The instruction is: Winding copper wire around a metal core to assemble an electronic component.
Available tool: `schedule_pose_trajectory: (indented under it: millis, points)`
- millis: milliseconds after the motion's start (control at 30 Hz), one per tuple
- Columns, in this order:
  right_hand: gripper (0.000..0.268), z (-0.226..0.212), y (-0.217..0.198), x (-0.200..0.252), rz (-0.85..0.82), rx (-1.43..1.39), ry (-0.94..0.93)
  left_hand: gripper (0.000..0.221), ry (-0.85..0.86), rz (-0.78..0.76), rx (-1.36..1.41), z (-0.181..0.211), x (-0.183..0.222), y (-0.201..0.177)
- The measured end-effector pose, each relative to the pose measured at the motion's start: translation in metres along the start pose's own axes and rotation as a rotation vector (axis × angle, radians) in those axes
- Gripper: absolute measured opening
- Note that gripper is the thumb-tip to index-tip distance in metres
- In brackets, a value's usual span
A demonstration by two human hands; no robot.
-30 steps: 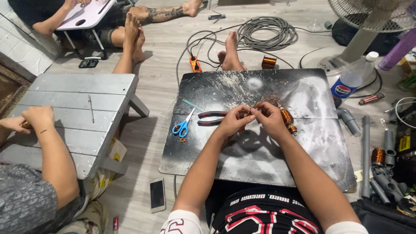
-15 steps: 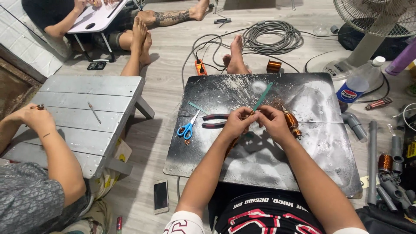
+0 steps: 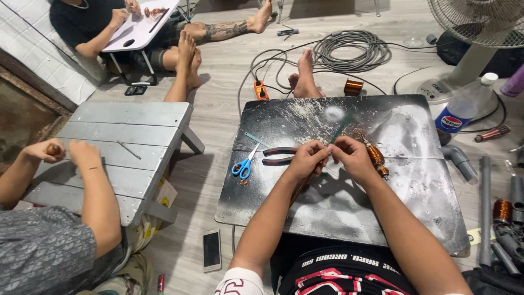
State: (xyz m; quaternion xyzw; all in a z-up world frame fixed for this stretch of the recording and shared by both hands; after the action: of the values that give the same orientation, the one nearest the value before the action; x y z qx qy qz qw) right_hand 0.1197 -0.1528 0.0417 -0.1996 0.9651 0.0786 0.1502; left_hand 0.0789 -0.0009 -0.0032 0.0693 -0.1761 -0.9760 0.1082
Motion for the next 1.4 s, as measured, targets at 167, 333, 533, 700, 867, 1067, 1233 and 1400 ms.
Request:
schedule_pose_trajectory:
  millis: [167,333,533,700,867,1067,1233,1400]
  points:
    - [0.014,0.013,-0.003,-0.003,0.014,-0.026,0.002,0.024,0.028,0.017,-0.031,-0.007,-0.005,-0.006]
    - [0.015,0.013,-0.004,-0.002,-0.002,-0.002,0.01,0.026,0.027,0.049,-0.067,-0.008,-0.004,-0.012]
    - [0.018,-0.005,0.001,0.006,0.002,0.072,0.026,0.022,0.011,0.108,-0.038,-0.001,-0.001,-0.011]
    - [0.02,-0.019,0.008,0.009,-0.007,0.105,0.02,0.021,0.039,0.13,-0.009,0.001,-0.005,-0.015]
    - [0.019,-0.01,0.008,0.006,-0.013,0.198,-0.009,0.024,0.059,0.168,0.005,0.003,-0.006,-0.021]
    - [0.018,-0.001,0.0,0.006,0.031,0.237,-0.046,0.022,0.053,0.189,-0.025,0.008,-0.002,-0.018]
    - [0.014,0.001,-0.001,0.005,0.043,0.207,-0.061,0.022,0.029,0.205,-0.054,0.003,-0.002,-0.019]
    - [0.01,-0.007,0.001,0.003,0.006,0.172,-0.061,0.025,0.088,0.19,0.003,0.002,-0.005,-0.022]
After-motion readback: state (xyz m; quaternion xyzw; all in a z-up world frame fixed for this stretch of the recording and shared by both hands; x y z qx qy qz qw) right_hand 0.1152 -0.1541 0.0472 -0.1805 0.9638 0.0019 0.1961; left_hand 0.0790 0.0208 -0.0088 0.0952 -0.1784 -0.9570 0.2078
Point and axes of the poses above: each hand's wrist, its own x-axis away from the middle knuckle, its own y-axis out of the palm, z = x × y, the point moved 7 cm from there along -x, towards the middle knuckle, and after that the axes turned 7 degrees about z, right-handed, at the moved point
